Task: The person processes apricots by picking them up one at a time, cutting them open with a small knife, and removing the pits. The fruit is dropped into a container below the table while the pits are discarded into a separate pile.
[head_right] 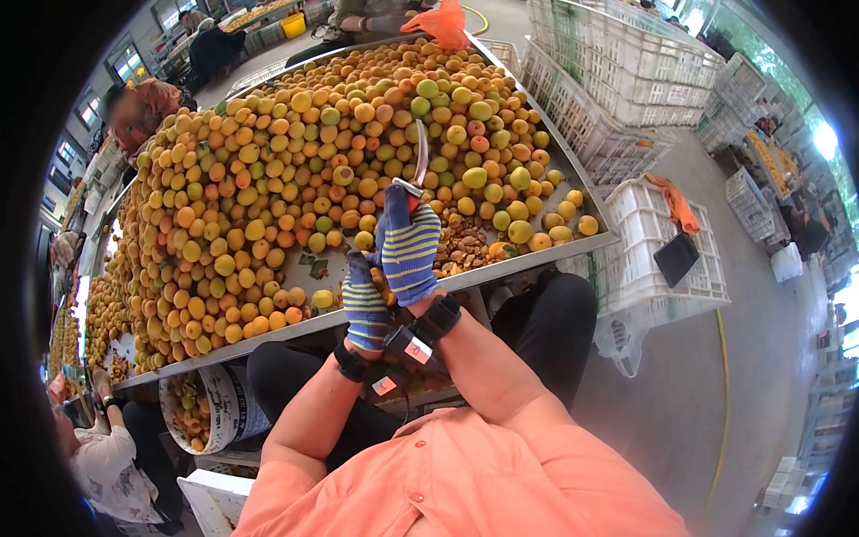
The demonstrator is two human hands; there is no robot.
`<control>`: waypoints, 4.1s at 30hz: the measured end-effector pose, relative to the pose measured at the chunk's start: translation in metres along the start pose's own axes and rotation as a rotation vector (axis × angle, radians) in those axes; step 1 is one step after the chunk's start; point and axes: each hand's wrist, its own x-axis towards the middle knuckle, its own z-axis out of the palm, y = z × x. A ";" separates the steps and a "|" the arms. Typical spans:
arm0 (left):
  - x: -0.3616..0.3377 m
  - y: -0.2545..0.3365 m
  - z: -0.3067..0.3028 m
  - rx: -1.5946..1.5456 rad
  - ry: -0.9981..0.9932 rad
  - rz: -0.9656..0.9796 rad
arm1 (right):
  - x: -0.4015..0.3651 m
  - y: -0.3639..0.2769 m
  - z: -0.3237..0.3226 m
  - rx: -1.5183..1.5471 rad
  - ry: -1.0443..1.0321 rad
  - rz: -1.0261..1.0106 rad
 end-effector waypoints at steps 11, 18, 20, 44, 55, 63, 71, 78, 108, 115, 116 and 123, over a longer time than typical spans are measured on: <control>0.028 0.007 -0.008 0.242 0.100 0.232 | 0.044 0.055 -0.007 0.534 0.253 0.586; 0.042 0.016 -0.018 -0.113 0.016 -0.197 | 0.048 0.047 -0.005 0.643 0.063 0.724; 0.042 0.021 -0.022 -0.187 -0.030 -0.271 | 0.053 0.050 -0.021 0.573 -0.282 0.622; -0.074 -0.026 -0.078 -0.389 -0.190 -0.802 | 0.023 0.034 -0.094 -1.090 -0.244 -0.254; 0.003 0.072 -0.007 0.778 -0.268 0.135 | 0.037 0.022 -0.114 -0.978 -0.365 -0.218; 0.131 0.062 -0.014 1.970 -0.225 0.402 | 0.053 0.033 -0.134 -0.826 -0.397 -0.156; 0.160 0.047 0.004 2.089 -0.189 0.199 | 0.060 0.024 -0.136 -0.805 -0.380 -0.206; 0.175 0.049 -0.021 1.704 -0.159 -0.050 | 0.076 0.066 -0.132 -0.511 -0.289 -0.119; 0.033 0.030 0.037 0.400 -0.411 -0.036 | 0.042 0.011 -0.117 -0.802 -0.527 -0.344; 0.029 0.035 0.058 0.678 -0.479 0.117 | 0.037 0.013 -0.123 -0.878 -0.496 -0.289; 0.029 0.034 0.058 0.709 -0.488 0.129 | 0.034 0.009 -0.123 -0.874 -0.485 -0.225; 0.049 0.019 0.037 0.301 -0.392 -0.116 | 0.050 0.002 -0.123 0.246 -0.551 1.044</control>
